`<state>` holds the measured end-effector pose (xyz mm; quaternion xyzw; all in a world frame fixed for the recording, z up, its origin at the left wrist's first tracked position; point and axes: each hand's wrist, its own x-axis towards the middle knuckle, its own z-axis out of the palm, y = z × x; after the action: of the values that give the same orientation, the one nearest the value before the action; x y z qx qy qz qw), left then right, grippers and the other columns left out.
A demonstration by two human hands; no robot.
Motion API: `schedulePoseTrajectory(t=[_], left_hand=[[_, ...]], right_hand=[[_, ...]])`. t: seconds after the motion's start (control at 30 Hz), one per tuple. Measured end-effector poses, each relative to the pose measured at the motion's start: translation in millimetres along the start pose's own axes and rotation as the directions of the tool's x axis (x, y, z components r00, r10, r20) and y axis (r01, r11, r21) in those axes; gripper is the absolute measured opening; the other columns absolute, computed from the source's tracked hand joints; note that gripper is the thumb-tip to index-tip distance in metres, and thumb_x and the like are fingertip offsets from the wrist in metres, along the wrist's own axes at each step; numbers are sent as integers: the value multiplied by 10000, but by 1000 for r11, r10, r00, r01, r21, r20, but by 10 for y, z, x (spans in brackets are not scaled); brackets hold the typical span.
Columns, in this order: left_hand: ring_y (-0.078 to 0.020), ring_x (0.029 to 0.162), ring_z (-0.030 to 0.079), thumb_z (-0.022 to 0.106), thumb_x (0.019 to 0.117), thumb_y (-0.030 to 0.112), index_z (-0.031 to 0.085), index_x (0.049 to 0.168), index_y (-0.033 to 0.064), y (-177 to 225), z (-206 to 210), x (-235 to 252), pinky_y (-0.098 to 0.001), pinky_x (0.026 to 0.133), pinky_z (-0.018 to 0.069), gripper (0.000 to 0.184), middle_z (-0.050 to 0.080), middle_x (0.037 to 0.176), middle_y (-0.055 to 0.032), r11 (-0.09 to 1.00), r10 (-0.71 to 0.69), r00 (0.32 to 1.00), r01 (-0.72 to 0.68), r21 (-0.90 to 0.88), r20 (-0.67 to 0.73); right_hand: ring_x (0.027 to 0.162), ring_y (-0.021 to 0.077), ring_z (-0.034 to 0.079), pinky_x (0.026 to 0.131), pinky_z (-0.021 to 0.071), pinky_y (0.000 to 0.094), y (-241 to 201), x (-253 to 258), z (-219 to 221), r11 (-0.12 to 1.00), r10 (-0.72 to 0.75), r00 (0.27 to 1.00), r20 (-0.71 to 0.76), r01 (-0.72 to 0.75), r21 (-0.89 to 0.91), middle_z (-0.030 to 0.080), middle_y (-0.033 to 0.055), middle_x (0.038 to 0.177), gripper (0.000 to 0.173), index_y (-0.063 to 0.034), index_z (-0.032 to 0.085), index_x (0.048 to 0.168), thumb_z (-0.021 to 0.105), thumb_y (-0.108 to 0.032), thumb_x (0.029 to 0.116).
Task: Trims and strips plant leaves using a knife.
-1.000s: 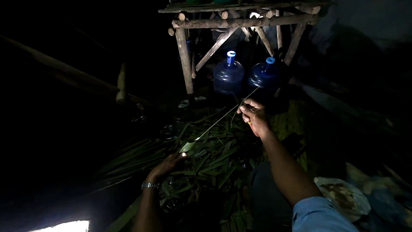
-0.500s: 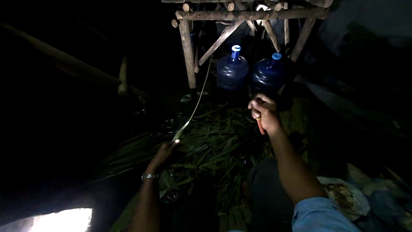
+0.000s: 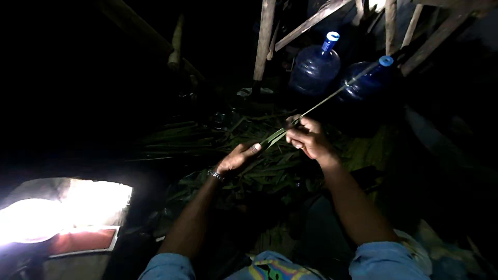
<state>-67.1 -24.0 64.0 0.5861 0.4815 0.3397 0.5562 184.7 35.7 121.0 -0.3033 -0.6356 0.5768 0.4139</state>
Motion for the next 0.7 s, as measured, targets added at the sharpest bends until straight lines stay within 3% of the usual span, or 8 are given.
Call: schedulePoseTrajectory(t=[0.07,0.1,0.23,0.33,0.4,0.5,0.6,0.7], left_hand=[[-17,753,620,318,1109,413,679,1147,82,-71,-109,-7,-220,710,543,491,678,872,28,988,-72,997,75,-132,29],[-7,663,583,306,1108,411,672,1034,102,-133,-172,5,-200,625,514,485,636,766,52,989,-92,994,97,-113,56],[-1,700,542,456,1077,237,660,1004,87,-168,-319,-17,-201,657,490,263,576,804,60,993,-117,984,117,10,136],[7,633,517,512,1057,187,660,967,69,-177,-280,66,-181,608,469,210,557,739,61,996,-85,984,83,14,154],[4,584,493,509,1047,162,644,921,75,-181,-202,100,-172,561,449,204,531,689,65,996,-25,994,34,-85,103],[-28,620,530,520,1055,199,687,984,60,-114,-110,107,-211,588,478,229,585,731,32,992,8,999,-13,-122,-35],[-82,657,576,558,1051,195,679,1043,32,-79,-22,108,-262,619,509,203,636,789,-26,990,-2,986,-22,-140,-166],[-112,656,630,514,1055,136,655,1071,3,-67,7,99,-278,624,565,194,671,821,-54,964,14,989,-52,-259,-147]], right_hand=[[454,20,488,419,429,153,-22,-17,-179,995,-68,993,-94,74,66,668,2,749,238,-128,640,1191,619,-103,955],[448,28,490,418,436,162,-33,-24,-264,990,-86,985,-150,102,101,662,2,729,230,-144,644,1183,637,-130,953],[415,40,473,402,435,175,-69,-31,-472,965,-118,938,-325,186,187,609,-23,645,169,-148,636,1114,621,-132,946],[422,25,446,405,416,162,-30,-5,-493,965,-111,934,-339,183,188,601,-34,676,243,-137,615,1210,578,-123,970],[428,26,438,403,411,166,28,13,-453,980,-75,960,-270,122,160,593,-31,700,294,-159,574,1250,595,-158,957],[472,65,484,443,429,215,147,22,-237,994,111,992,-64,-110,16,631,3,731,258,-146,531,1143,623,-152,902],[546,39,512,496,421,193,229,50,107,943,313,930,191,-280,-180,636,4,769,328,-42,516,1218,651,-90,924],[541,-4,501,493,398,156,339,99,283,925,365,879,307,-304,-227,642,-34,760,216,-46,536,1122,662,-110,957]])
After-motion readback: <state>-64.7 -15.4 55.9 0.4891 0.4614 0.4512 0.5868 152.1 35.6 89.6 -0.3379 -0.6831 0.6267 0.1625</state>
